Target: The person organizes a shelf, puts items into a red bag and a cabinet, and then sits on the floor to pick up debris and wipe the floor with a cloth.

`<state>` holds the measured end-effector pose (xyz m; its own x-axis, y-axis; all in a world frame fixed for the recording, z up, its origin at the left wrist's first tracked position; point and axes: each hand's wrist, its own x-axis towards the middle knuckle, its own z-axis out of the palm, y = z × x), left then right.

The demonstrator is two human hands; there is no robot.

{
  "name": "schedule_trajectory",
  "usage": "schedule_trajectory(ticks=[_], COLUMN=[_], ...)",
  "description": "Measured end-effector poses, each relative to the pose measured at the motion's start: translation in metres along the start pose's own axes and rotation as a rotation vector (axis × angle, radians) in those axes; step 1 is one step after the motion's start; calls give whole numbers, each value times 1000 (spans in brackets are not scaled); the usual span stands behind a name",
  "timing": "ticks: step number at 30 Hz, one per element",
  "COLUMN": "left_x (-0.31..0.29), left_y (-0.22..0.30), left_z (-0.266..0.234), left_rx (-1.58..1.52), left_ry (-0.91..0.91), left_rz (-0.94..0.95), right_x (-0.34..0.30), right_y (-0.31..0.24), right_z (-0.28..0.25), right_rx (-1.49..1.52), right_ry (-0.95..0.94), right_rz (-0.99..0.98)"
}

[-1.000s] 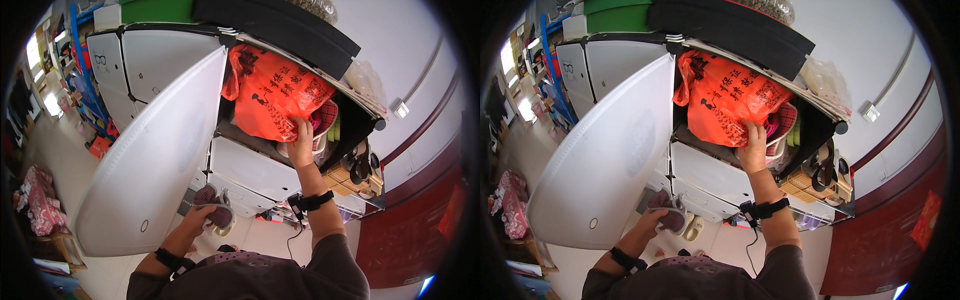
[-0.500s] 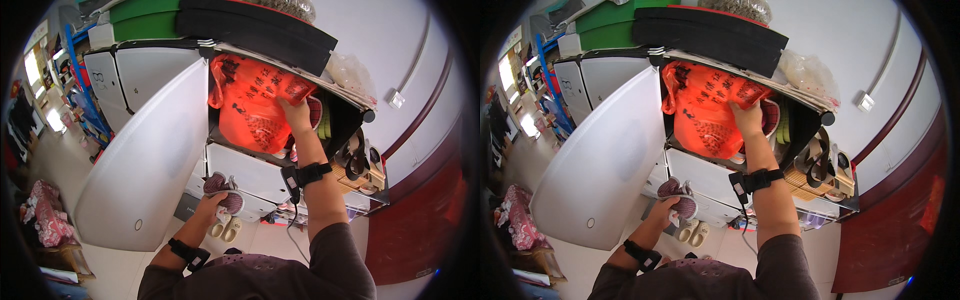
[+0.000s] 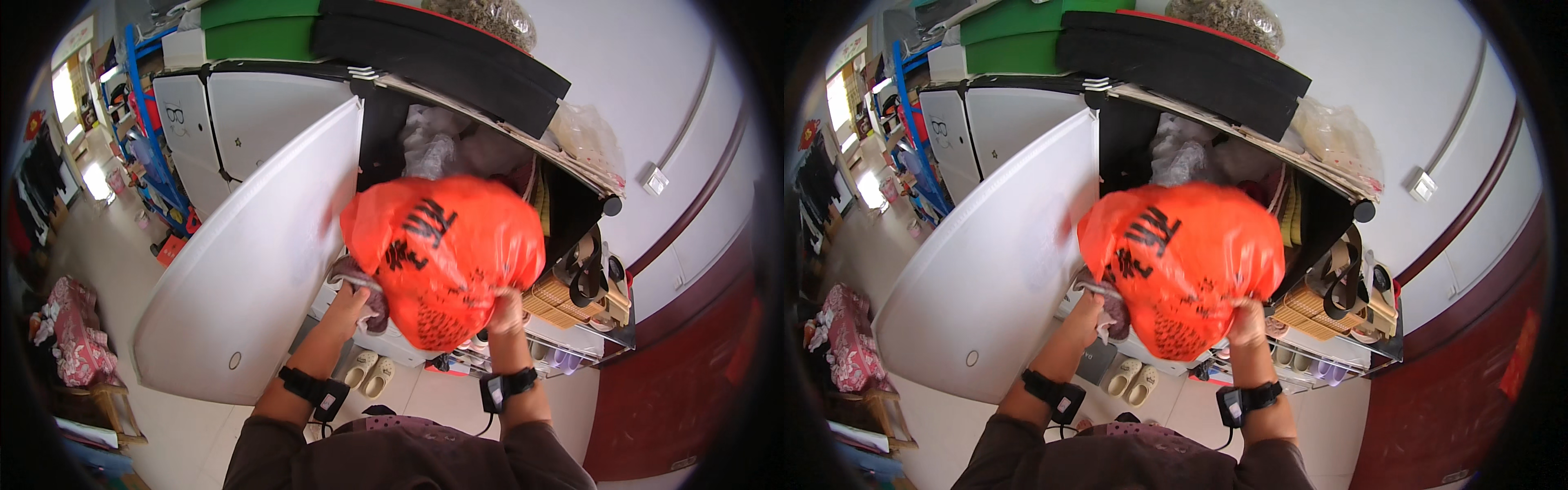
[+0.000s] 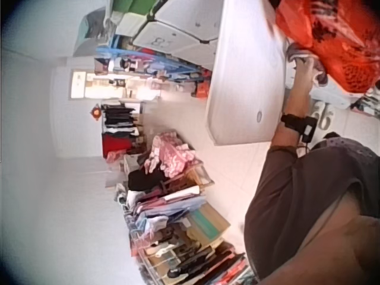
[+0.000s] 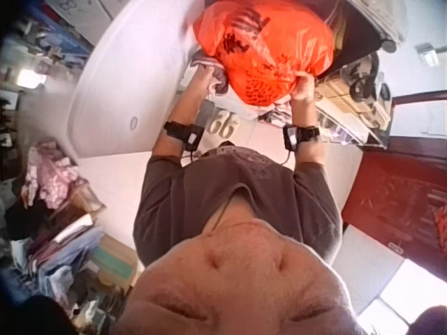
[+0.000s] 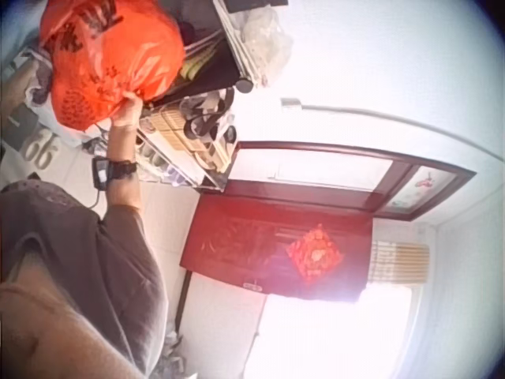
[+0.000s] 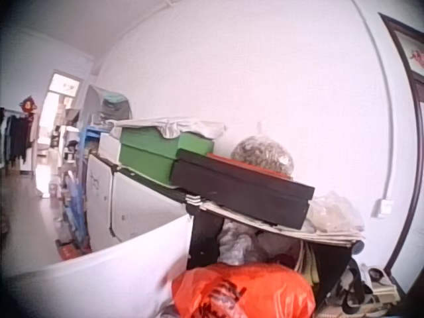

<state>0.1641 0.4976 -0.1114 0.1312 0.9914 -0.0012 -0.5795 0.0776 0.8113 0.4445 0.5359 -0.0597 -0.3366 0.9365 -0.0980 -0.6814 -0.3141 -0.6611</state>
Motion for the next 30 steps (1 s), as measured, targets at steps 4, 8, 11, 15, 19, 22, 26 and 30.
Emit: schedule_trajectory(ticks=[4, 8, 11, 15, 19, 22, 26, 30], left_x=[-1, 3, -12, -30, -56, -75, -113, -142], left_y=[-6, 12, 12, 42, 70, 75, 58, 64], left_z=[-16, -14, -18, 8, 10, 32, 8, -7], left_rx=[32, 143, 118, 287, 961, 554, 352, -67], left_ry=[64, 53, -9, -94, -64, 88, 105, 302], left_rz=[94, 112, 127, 145, 54, 121, 181, 206], right_x=[-20, -33, -41, -44, -58, -68, -58, 6], right_y=[45, 54, 60, 68, 72, 66, 34, -12], right_z=[-3, 1, 7, 7, 25, 41, 62, 71], right_rx=[154, 157, 354, 101, -212, -488, -851, -1288], right_ry=[-112, -206, -130, -210, -326, -454, -735, -688], right_rz=[-22, 68, 253, 217, 269, 308, 333, 130])
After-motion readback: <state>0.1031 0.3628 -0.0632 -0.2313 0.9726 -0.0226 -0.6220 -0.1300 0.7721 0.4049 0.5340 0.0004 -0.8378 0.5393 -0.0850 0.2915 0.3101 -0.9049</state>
